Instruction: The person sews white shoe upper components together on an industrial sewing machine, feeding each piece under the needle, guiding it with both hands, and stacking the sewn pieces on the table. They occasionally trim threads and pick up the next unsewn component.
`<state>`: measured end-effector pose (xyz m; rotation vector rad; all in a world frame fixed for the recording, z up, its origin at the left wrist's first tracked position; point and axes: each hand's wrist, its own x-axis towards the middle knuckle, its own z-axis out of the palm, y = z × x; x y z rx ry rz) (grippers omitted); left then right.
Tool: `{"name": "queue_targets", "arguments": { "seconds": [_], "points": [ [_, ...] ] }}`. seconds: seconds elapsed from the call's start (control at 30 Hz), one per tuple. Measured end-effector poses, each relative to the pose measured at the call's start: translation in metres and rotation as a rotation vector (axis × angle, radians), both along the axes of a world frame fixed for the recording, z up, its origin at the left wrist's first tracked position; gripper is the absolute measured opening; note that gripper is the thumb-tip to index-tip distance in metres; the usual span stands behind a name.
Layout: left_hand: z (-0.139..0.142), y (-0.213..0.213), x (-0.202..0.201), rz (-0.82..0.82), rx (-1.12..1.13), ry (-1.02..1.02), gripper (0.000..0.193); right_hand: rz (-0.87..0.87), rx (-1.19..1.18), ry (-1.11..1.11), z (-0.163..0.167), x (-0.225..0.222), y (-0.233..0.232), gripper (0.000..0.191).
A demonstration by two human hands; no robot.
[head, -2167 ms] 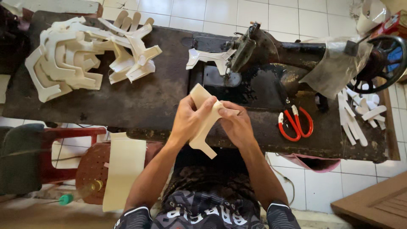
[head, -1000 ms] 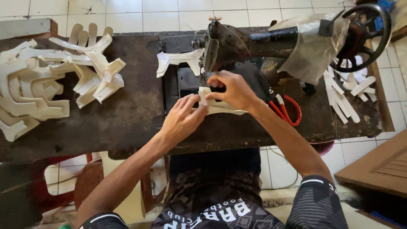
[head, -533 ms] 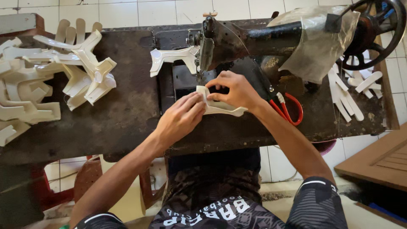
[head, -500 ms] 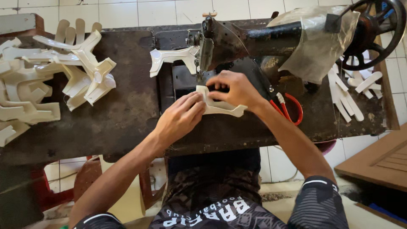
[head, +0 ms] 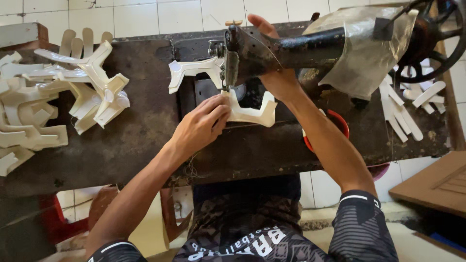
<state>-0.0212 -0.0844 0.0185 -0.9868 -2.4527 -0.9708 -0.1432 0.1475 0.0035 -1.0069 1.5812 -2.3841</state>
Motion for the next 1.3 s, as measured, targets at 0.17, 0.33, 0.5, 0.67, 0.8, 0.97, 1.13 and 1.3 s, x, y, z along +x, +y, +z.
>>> {"name": "queue_targets", "arguments": {
  "seconds": [0.17, 0.33, 0.5, 0.67, 0.8, 0.97, 1.13, 1.3],
  "points": [
    [-0.001, 0.002, -0.003, 0.004, 0.009, -0.005, 0.015, -0.106, 0.098, 0.001, 0.005, 0.007, -0.002, 0.072],
    [-0.002, 0.002, -0.003, 0.003, 0.022, -0.019, 0.014, -0.387, 0.472, 0.43, -0.007, 0.004, 0.007, 0.054],
    [-0.006, 0.001, -0.003, 0.005, -0.023, -0.029, 0.014, -0.424, 1.323, -0.089, -0.003, 0.016, 0.019, 0.039],
    [-0.013, 0.001, -0.004, 0.038, -0.05, -0.001, 0.017, -0.322, 0.871, 0.173, 0.019, 0.057, 0.043, 0.032],
    [-0.016, 0.0, -0.007, 0.084, -0.083, -0.008, 0.016, -0.431, 0.743, 0.045, 0.03, 0.103, 0.059, 0.045],
    [-0.019, 0.001, -0.009, 0.1, -0.107, 0.01, 0.017, -0.616, 0.856, 0.084, 0.036, 0.146, 0.08, 0.051],
    [-0.021, 0.004, -0.01, 0.146, -0.107, 0.002, 0.016, -0.804, 1.255, 0.321, 0.039, 0.177, 0.105, 0.045],
    [-0.013, 0.006, -0.012, 0.167, -0.115, 0.011, 0.016, -0.817, 1.344, 0.09, 0.03, 0.19, 0.121, 0.053]
  ]
}}
